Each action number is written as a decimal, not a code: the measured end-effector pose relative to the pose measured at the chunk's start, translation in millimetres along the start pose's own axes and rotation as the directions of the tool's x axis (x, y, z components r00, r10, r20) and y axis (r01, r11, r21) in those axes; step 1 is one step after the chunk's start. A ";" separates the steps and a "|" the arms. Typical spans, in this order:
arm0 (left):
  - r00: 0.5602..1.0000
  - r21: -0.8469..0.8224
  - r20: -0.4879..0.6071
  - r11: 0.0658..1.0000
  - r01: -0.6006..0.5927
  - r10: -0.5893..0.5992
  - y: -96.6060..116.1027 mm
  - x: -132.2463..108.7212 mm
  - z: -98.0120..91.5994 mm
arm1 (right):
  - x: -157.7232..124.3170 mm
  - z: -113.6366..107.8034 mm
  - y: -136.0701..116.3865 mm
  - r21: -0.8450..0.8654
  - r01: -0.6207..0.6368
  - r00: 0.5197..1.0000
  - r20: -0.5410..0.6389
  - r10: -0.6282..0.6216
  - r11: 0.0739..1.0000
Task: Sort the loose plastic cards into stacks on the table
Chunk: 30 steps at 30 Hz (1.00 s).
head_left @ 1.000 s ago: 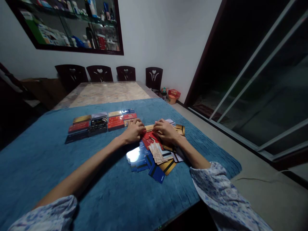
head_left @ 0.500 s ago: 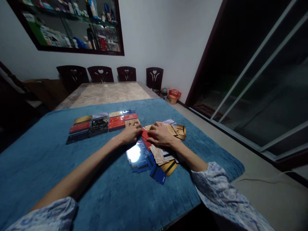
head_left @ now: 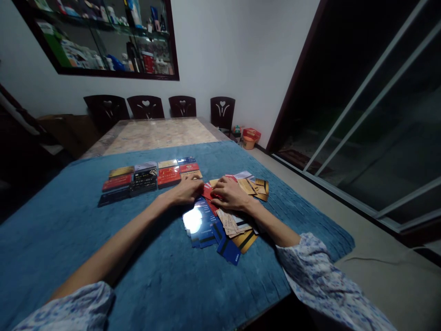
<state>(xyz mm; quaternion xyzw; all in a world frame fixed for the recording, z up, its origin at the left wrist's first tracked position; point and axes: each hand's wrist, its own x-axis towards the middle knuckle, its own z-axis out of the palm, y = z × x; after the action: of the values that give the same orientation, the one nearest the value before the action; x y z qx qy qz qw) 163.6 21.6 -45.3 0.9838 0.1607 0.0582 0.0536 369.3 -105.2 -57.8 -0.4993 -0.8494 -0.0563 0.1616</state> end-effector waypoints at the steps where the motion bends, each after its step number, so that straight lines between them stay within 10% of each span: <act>1: 1.000 -0.001 -0.004 1.000 -0.007 0.007 -0.6 -0.2 -0.5 | -0.2 0.4 0.2 0.005 0.005 1.000 -0.008 -0.005 1.000; 30: 0.979 -0.023 -0.083 0.982 -0.188 0.186 -9.9 -4.4 -29.4 | -1.4 6.4 -0.7 0.097 -0.088 0.988 -0.121 0.100 0.991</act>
<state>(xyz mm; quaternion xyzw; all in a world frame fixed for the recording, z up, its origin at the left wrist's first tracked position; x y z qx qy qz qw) 152.5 32.1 -18.0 0.9905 0.0687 0.1050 0.0565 367.9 -105.1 -64.3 -0.5263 -0.8147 -0.0409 0.2399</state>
